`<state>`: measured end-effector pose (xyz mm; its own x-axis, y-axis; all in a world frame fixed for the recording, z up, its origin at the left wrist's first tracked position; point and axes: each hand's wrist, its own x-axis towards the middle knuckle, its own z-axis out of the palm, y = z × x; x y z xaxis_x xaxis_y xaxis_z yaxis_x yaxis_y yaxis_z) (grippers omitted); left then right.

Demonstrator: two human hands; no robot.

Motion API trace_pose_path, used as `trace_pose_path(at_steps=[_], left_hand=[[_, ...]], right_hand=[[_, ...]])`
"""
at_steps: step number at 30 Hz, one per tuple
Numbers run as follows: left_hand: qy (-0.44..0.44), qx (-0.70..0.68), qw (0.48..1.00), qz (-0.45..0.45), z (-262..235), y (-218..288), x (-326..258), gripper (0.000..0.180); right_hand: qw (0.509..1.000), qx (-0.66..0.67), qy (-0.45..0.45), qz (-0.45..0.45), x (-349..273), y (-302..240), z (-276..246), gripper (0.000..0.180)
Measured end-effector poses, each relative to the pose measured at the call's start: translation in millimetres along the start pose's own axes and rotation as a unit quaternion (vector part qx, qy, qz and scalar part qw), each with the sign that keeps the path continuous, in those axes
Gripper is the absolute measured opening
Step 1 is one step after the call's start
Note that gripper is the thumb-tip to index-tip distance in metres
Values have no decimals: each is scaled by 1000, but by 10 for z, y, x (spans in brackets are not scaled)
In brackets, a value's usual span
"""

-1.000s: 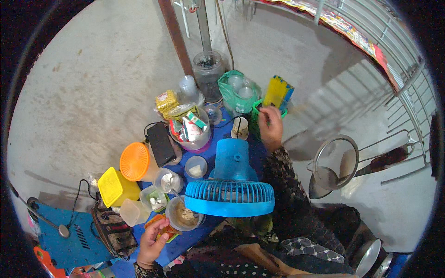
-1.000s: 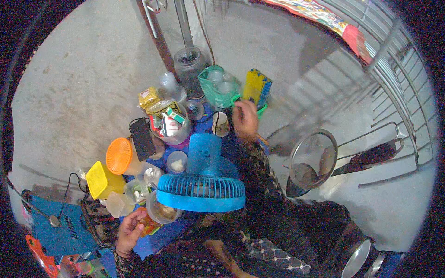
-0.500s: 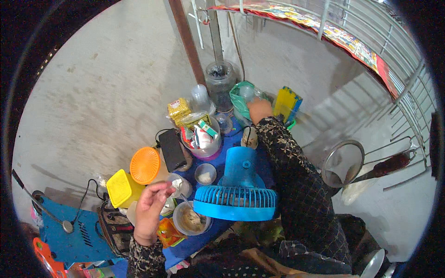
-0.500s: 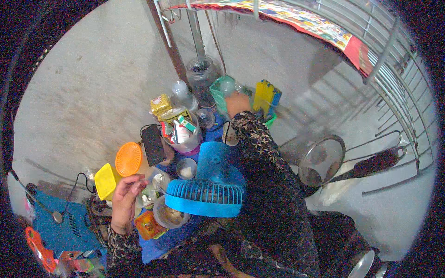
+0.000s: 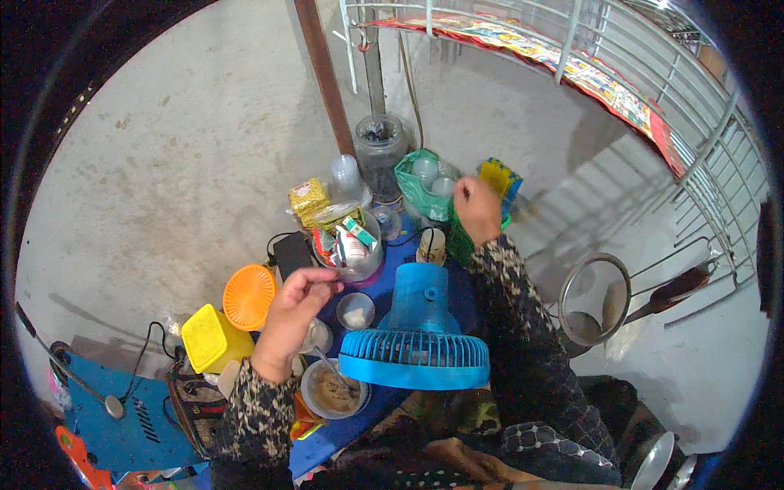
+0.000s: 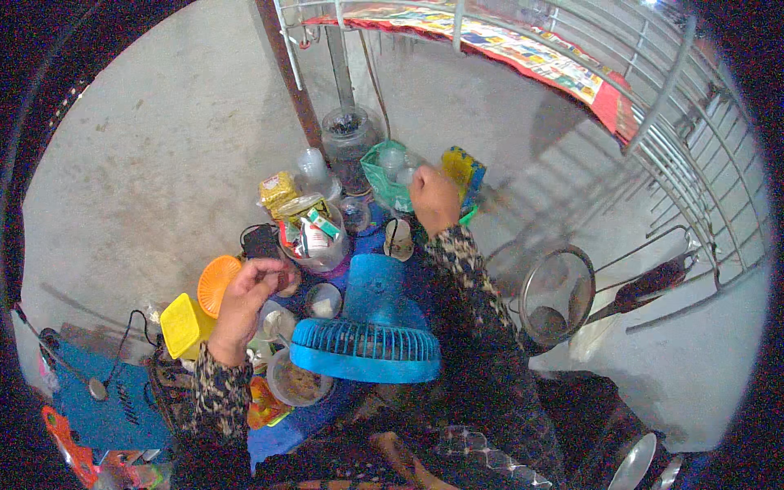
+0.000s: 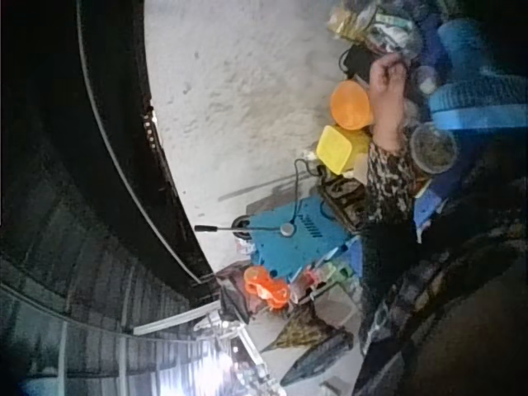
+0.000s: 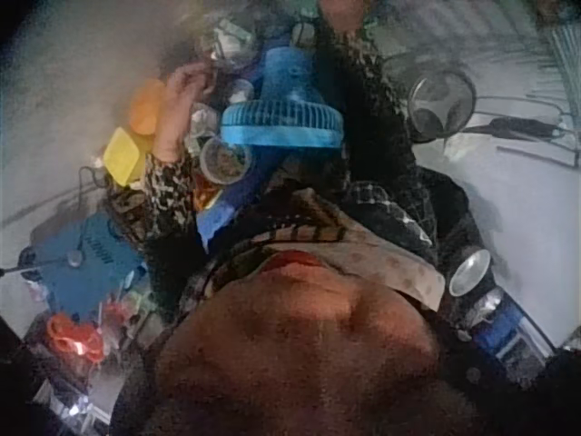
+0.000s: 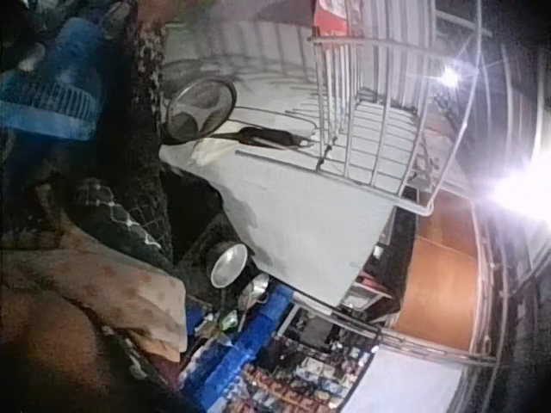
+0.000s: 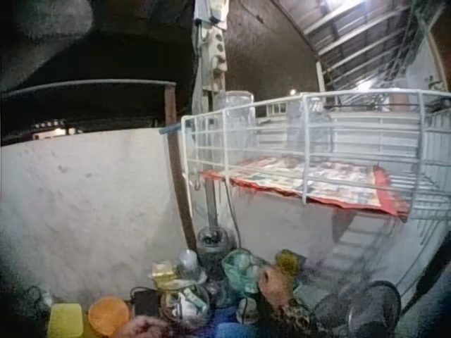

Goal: The person organizes various items in a small shop or food stall. They reach for packets on a wall display, handle a small box, and arrange yellow plastic straws into a green container. They also move a small blue fan and wipe a cutting board with a cloth.

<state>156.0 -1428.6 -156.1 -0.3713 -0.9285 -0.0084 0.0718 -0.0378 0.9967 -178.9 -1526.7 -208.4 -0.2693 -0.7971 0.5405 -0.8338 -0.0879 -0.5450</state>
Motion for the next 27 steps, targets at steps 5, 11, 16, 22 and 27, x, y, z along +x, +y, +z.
trace_pose_path(at_steps=[5, 11, 16, 22, 27], left_hand=[[-67, 61, 996, -23, 262, 117, 499, 21], [-104, 111, 987, -61, 478, 40, 708, 21], [-138, 55, 988, -49, 463, -240, 799, 22], [-96, 56, 991, -73, 178, -176, 562, 20], [-76, 89, 993, 1, 63, -312, 583, 18]], right_hand=[[984, -21, -173, -41, -505, 426, 215, 19], [982, 9, -186, 11, -680, 384, 527, 38], [982, -101, -145, 65, -800, 652, 736, 37], [988, -14, -153, 23, -818, 98, -112, 42], [986, 158, -49, 28, -582, -47, -689, 39]])
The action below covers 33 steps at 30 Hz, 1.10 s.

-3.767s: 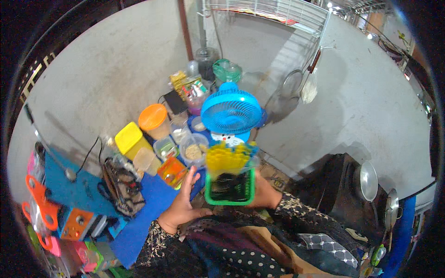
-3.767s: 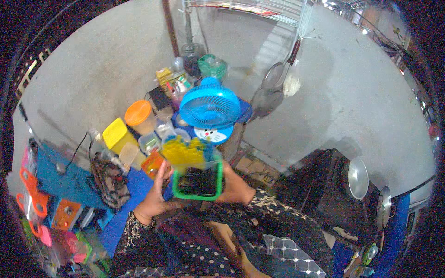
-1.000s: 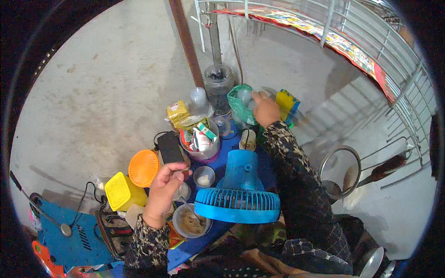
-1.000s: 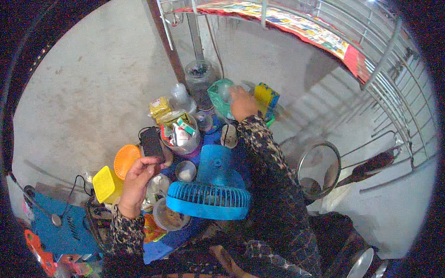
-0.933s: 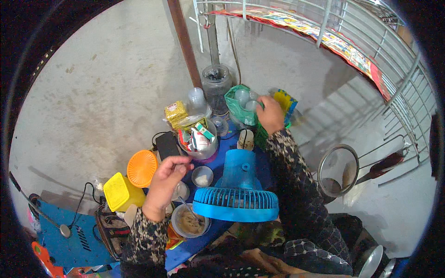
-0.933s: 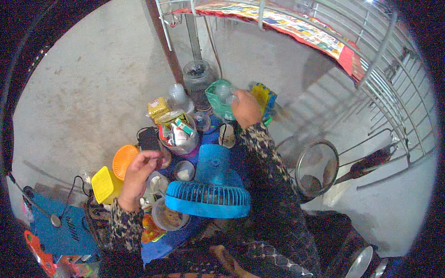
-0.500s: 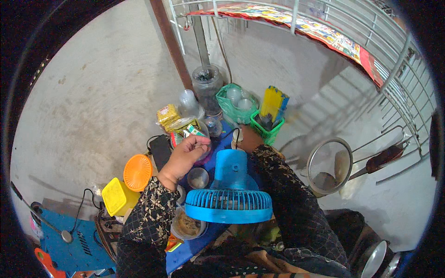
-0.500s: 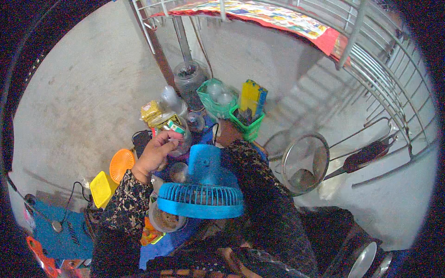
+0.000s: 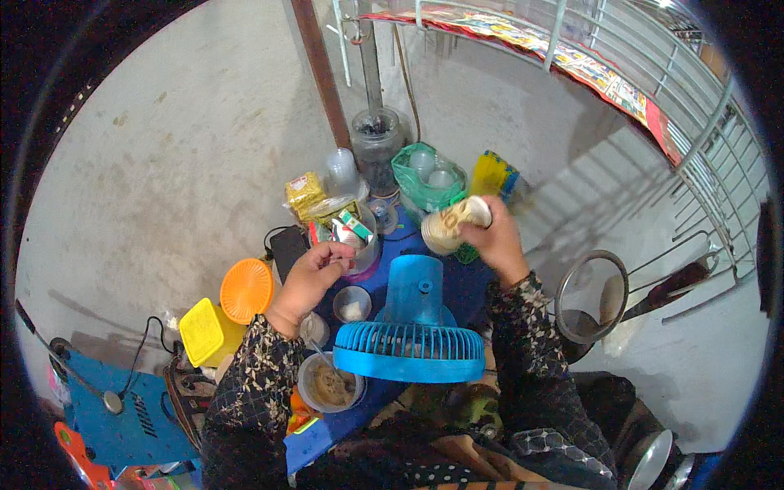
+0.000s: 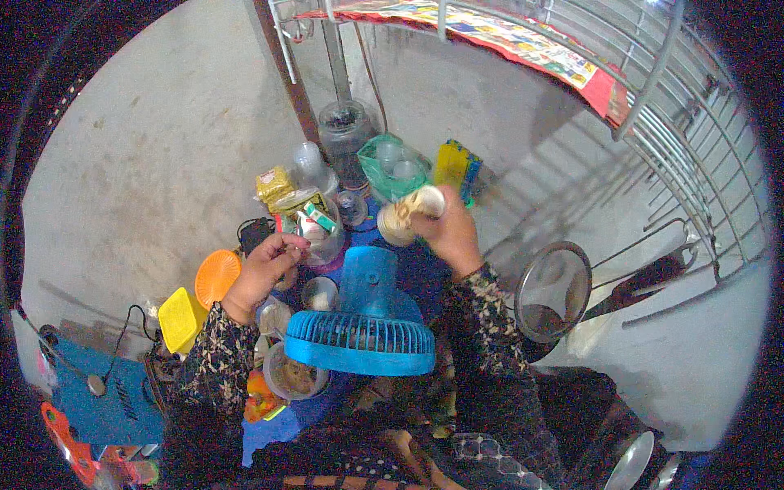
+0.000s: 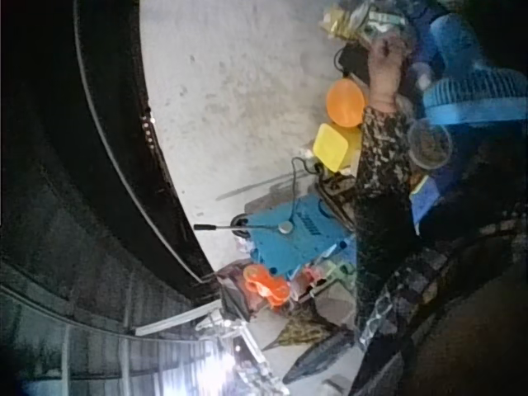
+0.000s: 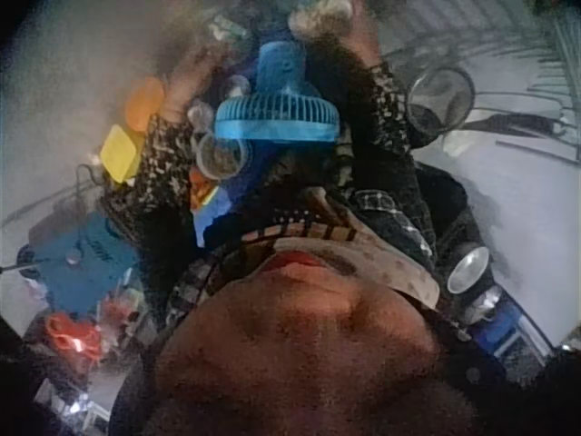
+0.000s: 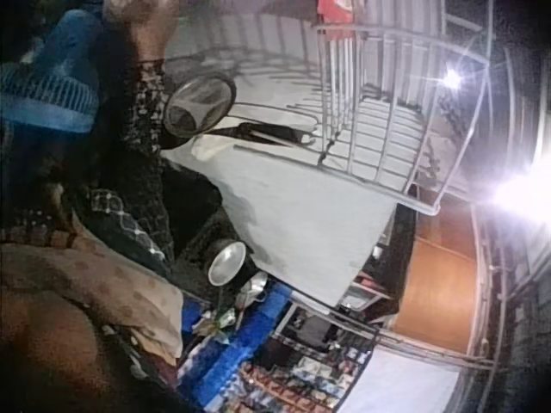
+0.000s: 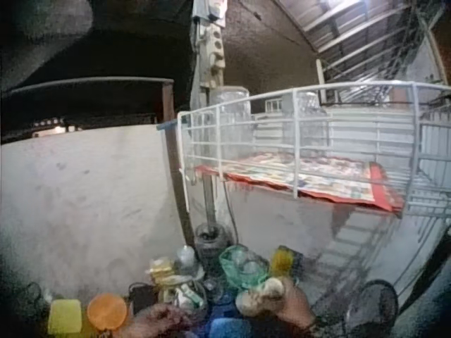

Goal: The person organizes various items in a small shop or food stall. They reach for packets on a wall display, handle a small box, and arrange yellow plastic straws into a green container. They also move a small blue fan and wipe a cutting board with a cloth.

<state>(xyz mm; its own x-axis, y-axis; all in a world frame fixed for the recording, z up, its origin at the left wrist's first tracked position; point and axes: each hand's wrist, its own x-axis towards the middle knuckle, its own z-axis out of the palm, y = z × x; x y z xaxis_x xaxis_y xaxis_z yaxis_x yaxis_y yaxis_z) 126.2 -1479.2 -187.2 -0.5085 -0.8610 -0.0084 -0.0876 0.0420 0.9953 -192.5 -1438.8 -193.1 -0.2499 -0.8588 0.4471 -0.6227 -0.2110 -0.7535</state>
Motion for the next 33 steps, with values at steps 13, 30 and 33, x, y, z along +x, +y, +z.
trace_pose_path(at_steps=[13, 30, 33], left_hand=[[-8, -24, 999, 42, 174, 469, -5, 45], [-14, -68, 997, 22, 162, 604, -88, 59], [4, -167, 986, 1, 221, 628, -95, 66]], right_hand=[[789, 534, -196, 233, 377, -415, 94, 29], [736, 592, -219, 245, 406, -698, 158, 35], [816, 517, -208, 154, 472, -853, 241, 33]])
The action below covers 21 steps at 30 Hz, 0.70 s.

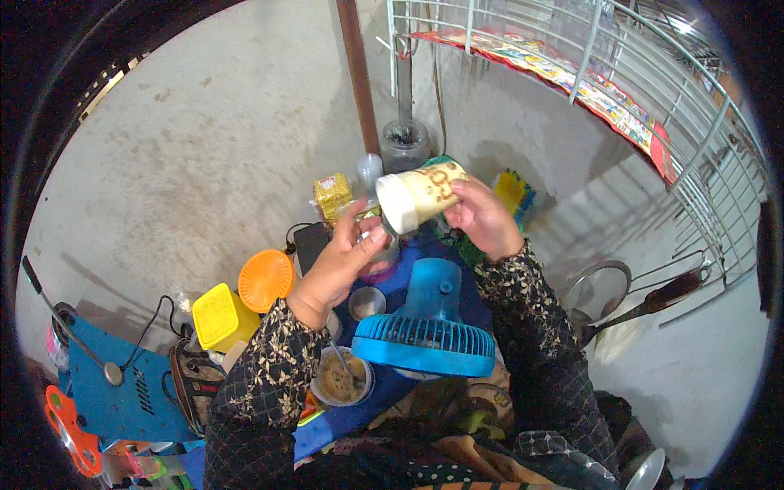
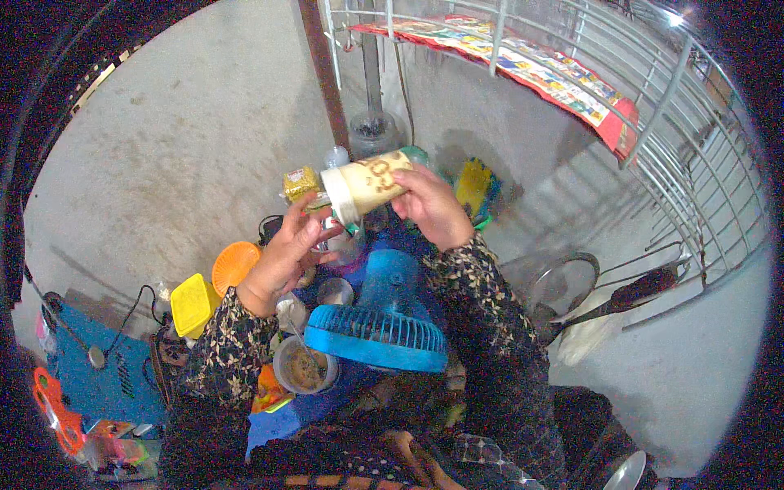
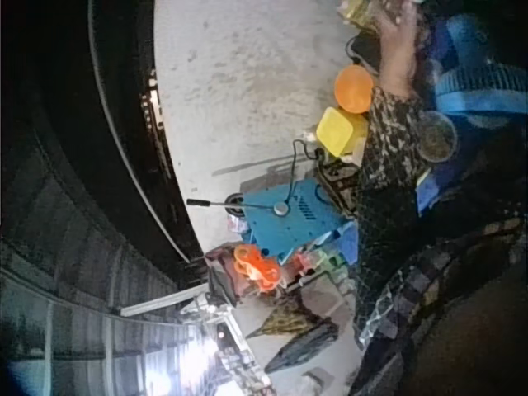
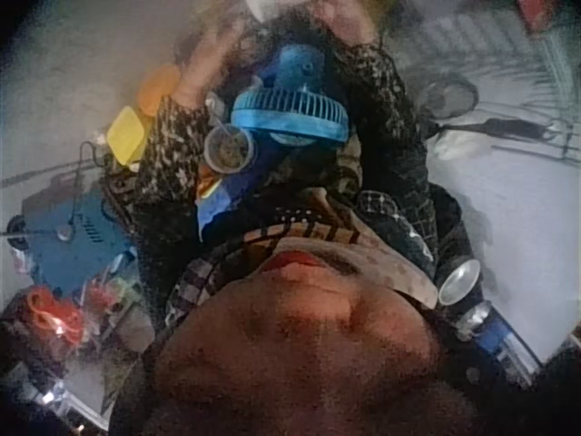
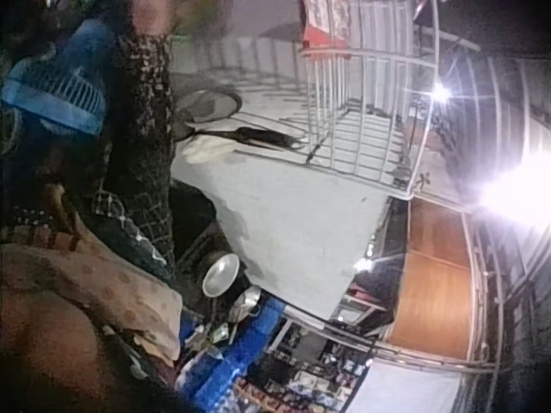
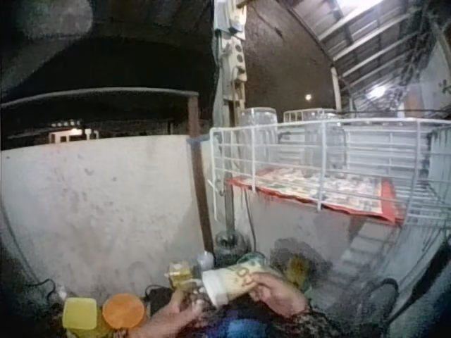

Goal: The person organizes various items in a small shop or food stall. They reach for packets on a wall display, handle a small box, and arrange yellow plastic straws into a green container. They also move a small blue fan and wipe a cutting board with a cloth.

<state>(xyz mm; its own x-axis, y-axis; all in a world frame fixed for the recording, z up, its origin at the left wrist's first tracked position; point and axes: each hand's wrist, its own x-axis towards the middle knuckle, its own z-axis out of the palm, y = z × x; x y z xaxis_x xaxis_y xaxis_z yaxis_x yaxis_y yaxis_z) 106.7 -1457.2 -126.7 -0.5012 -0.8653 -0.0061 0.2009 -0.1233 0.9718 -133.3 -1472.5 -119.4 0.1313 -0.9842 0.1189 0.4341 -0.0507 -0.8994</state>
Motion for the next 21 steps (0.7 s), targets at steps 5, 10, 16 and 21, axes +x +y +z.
trace_pose_path(at_steps=[5, 10, 16, 21], left_hand=[[77, -9, 996, 34, 36, 56, 101, 70], [96, 100, 990, 39, -212, 21, -166, 58], [100, 145, 982, -63, -513, -12, -743, 49], [145, 185, 970, -66, -749, 14, -1118, 46]], right_hand=[[923, -316, 110, -189, 397, -1, 76, 46], [783, -580, 148, -169, 650, 251, -103, 50], [757, -628, 68, -164, 977, 996, -602, 51], [690, -712, 2, -132, 1150, 1389, -736, 54]])
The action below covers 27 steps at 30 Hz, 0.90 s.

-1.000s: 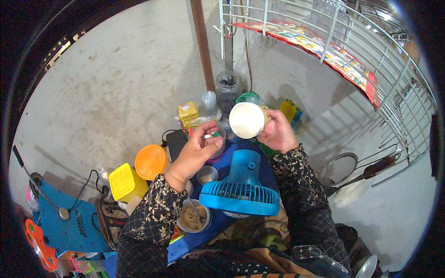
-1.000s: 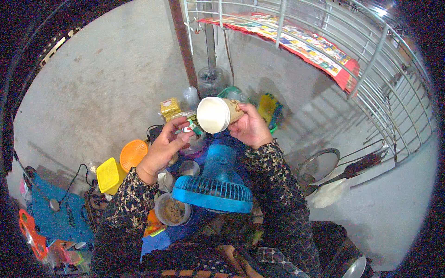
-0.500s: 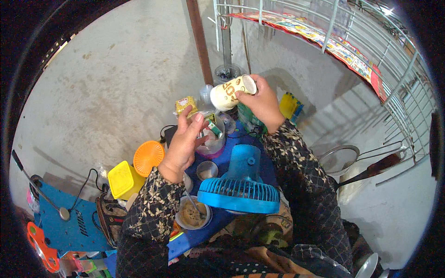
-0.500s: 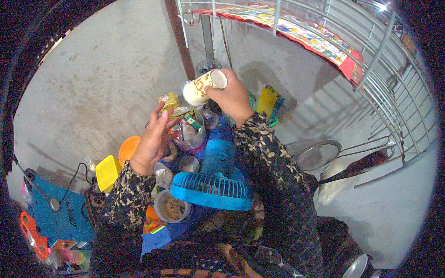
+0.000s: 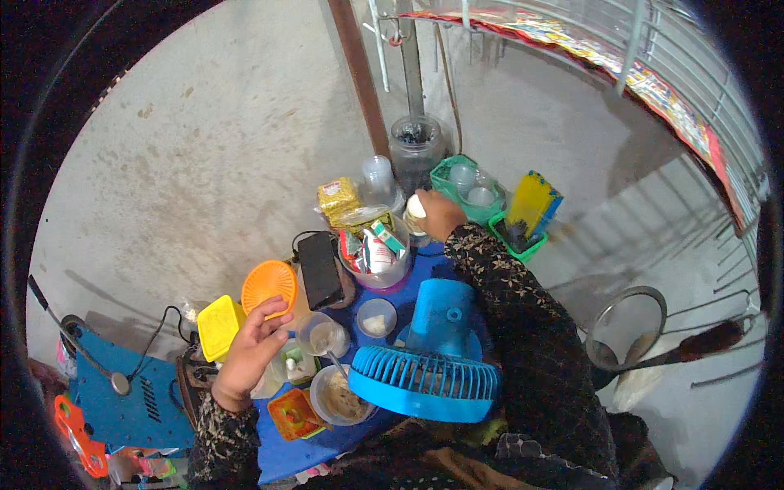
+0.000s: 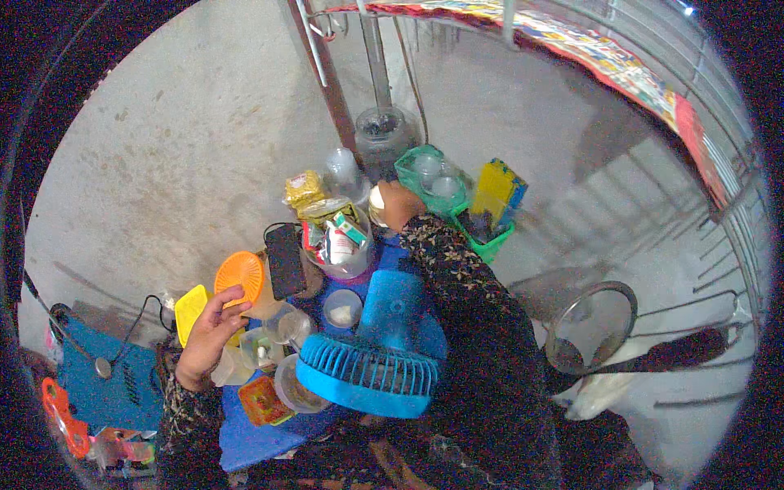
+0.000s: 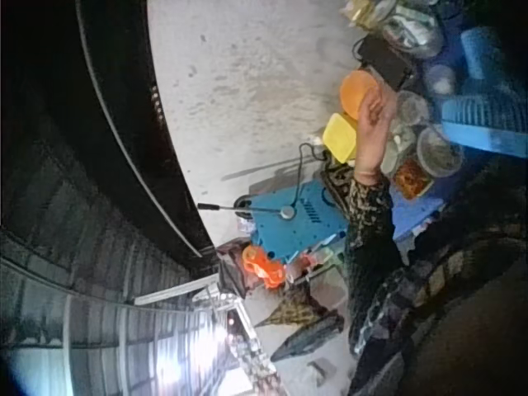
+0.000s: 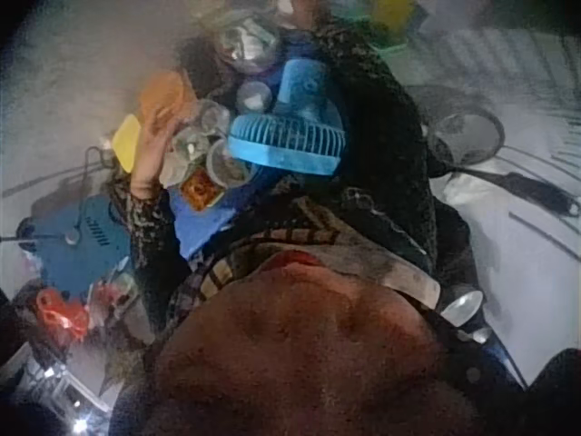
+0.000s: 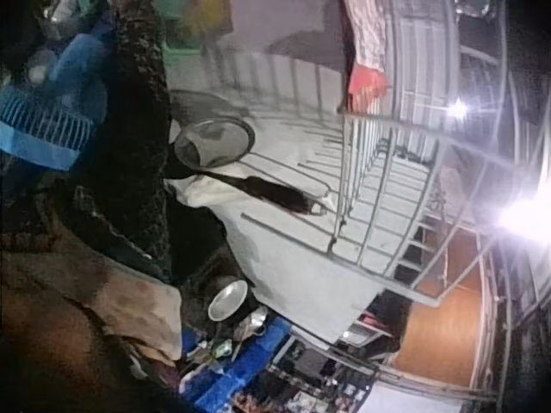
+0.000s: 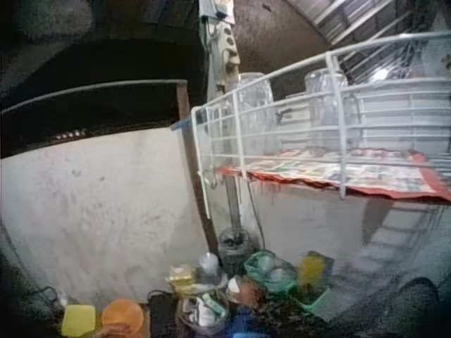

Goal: The person organizes various items in a small shop or food stall. They reach for packets on a wall display, handle a small box, and arrange yellow plastic straws into a green container. They also move a small blue fan and wipe a cutting board with a cloth.

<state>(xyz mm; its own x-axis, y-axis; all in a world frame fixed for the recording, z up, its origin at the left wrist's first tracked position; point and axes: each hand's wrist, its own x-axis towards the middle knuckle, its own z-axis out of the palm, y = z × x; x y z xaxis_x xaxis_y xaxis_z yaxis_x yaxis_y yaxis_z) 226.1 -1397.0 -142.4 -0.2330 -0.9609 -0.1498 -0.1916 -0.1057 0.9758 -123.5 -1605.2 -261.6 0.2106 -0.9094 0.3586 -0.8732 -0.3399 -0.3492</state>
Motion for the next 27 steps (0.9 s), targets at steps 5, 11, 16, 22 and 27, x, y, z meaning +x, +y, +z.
trace_pose_path(at_steps=[5, 11, 16, 22, 27], left_hand=[[50, 30, 998, -1, -219, 47, -292, 43], [131, -2, 990, -53, -403, 28, -635, 40], [158, 13, 983, -88, -492, -25, -802, 39], [145, 4, 984, -101, -542, -113, -957, 39], [160, 29, 982, -99, -513, -128, -1053, 41]], right_hand=[[994, -55, -79, 48, -15, 203, 362, 69], [993, -24, -97, 67, 75, 184, 423, 63], [986, -78, 9, 144, 237, 359, 636, 61], [997, -59, -13, 50, 284, 501, 589, 47], [994, -56, -65, 66, 158, 320, 512, 19]])
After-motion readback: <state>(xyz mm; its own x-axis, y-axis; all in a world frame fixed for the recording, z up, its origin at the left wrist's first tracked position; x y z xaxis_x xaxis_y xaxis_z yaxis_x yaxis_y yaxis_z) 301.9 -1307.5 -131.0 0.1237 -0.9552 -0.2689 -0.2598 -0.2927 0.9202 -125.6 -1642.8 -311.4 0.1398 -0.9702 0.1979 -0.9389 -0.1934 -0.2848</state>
